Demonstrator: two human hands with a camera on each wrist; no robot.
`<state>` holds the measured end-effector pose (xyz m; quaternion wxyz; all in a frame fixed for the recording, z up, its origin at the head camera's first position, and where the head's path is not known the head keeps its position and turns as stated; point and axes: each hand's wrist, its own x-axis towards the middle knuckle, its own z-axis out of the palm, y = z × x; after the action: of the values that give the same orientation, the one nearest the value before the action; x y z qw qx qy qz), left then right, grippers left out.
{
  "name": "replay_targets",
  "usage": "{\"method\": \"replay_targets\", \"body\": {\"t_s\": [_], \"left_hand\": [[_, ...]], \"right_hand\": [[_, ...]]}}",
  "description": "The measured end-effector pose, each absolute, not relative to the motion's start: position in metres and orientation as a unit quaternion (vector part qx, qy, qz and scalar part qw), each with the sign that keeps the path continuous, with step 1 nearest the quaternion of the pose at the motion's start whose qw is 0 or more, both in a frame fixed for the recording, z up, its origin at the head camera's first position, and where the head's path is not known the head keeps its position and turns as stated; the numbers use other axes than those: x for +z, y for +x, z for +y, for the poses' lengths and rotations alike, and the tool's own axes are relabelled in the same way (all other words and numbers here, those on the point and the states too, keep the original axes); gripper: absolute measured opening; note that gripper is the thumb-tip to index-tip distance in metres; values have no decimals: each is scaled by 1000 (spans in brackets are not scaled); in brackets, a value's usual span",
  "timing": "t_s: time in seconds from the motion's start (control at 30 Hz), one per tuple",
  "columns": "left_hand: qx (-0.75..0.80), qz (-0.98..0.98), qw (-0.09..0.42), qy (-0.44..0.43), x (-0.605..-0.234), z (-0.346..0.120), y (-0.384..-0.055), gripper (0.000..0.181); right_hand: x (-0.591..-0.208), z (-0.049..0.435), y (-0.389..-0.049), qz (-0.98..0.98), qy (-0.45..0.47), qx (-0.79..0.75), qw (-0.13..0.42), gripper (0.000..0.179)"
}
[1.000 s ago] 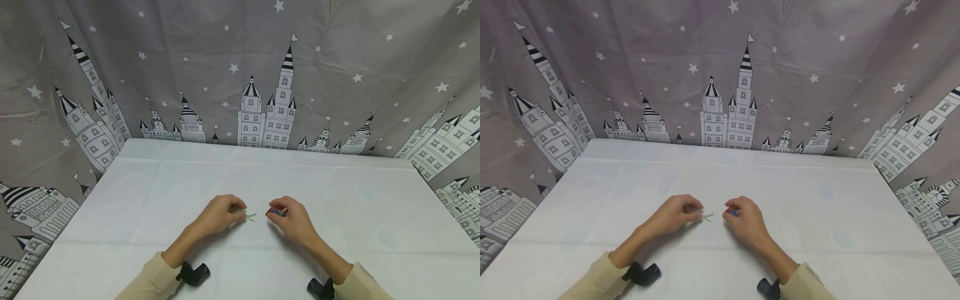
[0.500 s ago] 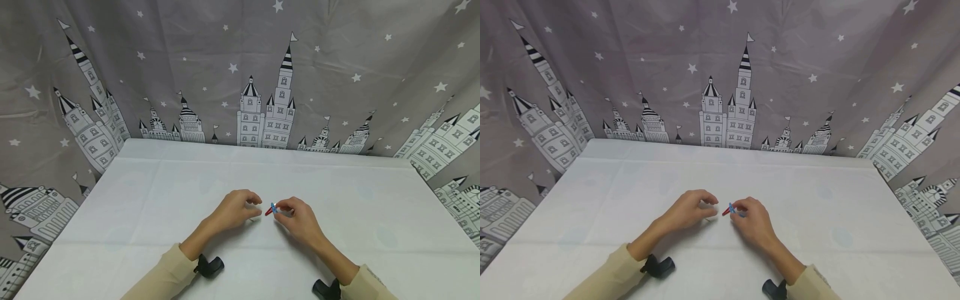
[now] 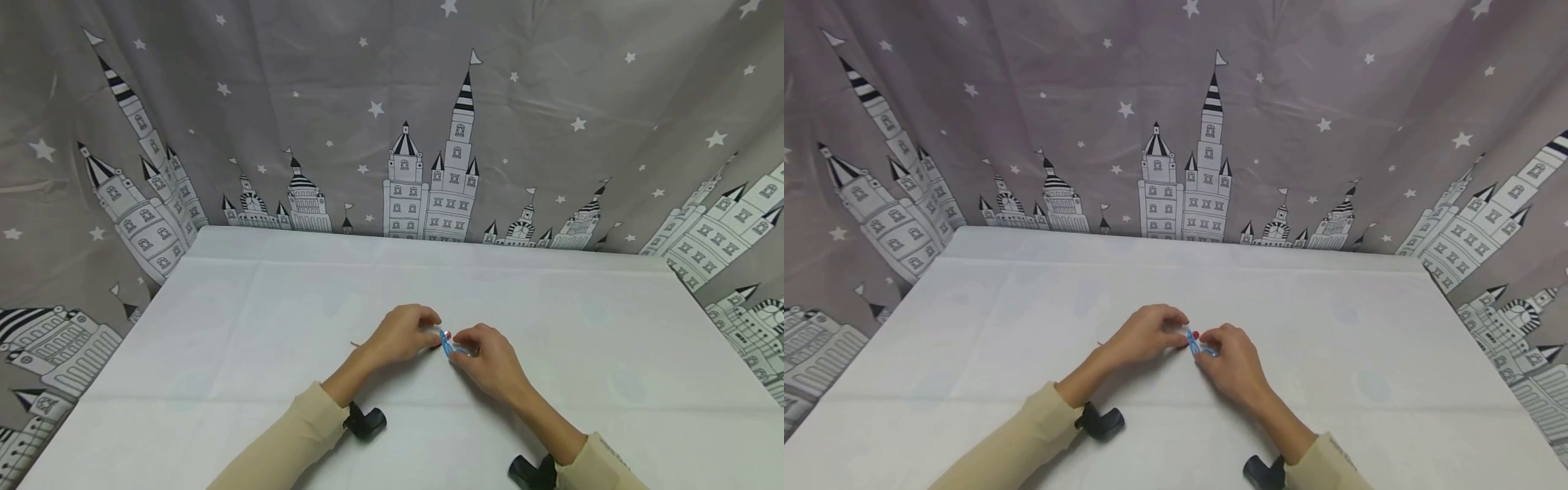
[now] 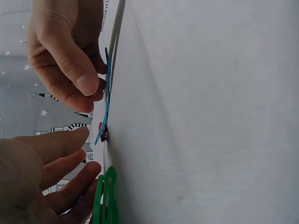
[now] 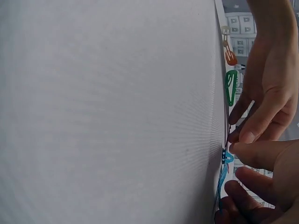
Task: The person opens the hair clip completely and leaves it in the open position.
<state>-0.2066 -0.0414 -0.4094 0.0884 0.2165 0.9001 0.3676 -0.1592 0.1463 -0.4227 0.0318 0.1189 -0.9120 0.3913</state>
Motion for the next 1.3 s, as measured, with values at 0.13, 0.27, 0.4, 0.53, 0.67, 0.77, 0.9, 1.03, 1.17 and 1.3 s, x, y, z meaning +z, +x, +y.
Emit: {"method": "replay_targets", "body": {"t_s": [0.13,0.27,0.4,0.53,0.67,0.77,0.9,1.03,1.17,1.3], "left_hand": [[376,897,98,209,-412,-41,-211,28],[373,896,104,218,-415,-41,-214,26],[361,896,99,238,-418,-40,-217,23],[356,896,98,247,-418,-40,-217,20],[353,897,99,246,-416,-41,-216,18],[353,898,99,244,-417,-41,-216,16],[354,899,99,240,-418,-41,-215,10],[356,899,98,237,-417,-41,-215,3],[355,901,98,232,-417,-40,-214,5],[353,901,97,232,-416,-39,-214,7]], "right_hand": [[-423,147,-159,-914,124,385,30,16],[-424,147,-160,-917,126,377,29,15],[-426,147,-160,-919,127,371,32,16],[-429,148,-160,-918,131,372,38,15],[-430,148,-161,-917,135,373,41,15],[-430,148,-161,-916,140,373,42,14],[-432,147,-161,-917,146,370,45,9],[-433,147,-161,-917,144,367,54,9],[-433,147,-162,-916,146,370,59,9],[-434,147,-163,-917,145,367,63,10]]}}
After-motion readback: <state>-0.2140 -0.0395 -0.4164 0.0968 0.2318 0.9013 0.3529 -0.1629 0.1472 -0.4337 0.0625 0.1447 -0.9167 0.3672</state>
